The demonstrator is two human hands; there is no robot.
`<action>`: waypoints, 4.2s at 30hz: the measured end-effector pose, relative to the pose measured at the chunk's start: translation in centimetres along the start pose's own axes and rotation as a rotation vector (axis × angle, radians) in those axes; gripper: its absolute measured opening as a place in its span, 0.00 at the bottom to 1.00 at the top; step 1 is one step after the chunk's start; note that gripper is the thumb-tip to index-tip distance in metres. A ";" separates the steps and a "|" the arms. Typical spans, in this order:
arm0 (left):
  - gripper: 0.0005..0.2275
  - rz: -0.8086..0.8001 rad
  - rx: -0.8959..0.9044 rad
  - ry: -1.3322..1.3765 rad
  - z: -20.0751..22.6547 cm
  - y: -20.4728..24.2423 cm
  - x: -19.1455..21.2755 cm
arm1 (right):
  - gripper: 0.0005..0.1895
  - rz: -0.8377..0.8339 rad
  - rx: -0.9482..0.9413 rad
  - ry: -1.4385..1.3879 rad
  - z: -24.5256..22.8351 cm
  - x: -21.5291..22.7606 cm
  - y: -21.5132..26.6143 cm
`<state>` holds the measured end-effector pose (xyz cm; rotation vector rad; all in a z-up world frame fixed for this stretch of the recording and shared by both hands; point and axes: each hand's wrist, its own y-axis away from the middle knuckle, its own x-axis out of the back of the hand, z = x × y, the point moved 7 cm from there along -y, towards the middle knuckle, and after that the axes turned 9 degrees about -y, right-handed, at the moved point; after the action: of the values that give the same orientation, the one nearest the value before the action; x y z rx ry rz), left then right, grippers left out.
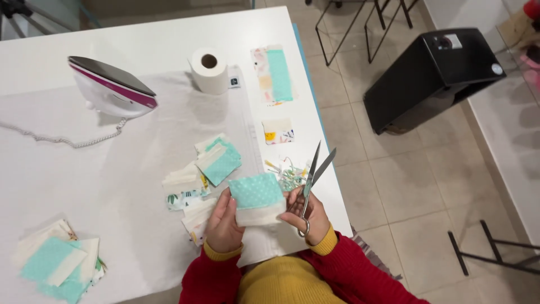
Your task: Trimming loose threads and excess edges from pre-cut fabric squares using scissors.
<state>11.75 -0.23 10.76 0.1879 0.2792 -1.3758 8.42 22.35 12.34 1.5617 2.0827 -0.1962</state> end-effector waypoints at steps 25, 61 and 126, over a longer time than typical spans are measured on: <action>0.12 -0.221 0.373 0.111 -0.4 0.5 -3.8 | 0.34 -0.237 -0.083 0.629 -1.1 0.8 7.4; 0.12 -0.366 0.384 0.060 -1.5 0.4 -6.0 | 0.17 -0.043 -0.149 0.738 -1.3 1.9 7.0; 0.23 -0.345 -0.557 -0.649 0.6 -0.6 -5.4 | 0.28 -0.164 -0.162 0.469 -0.6 3.7 6.5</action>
<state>10.34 4.56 12.96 -0.7899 0.1398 -1.5625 13.58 27.86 12.26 1.4388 2.5110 0.3057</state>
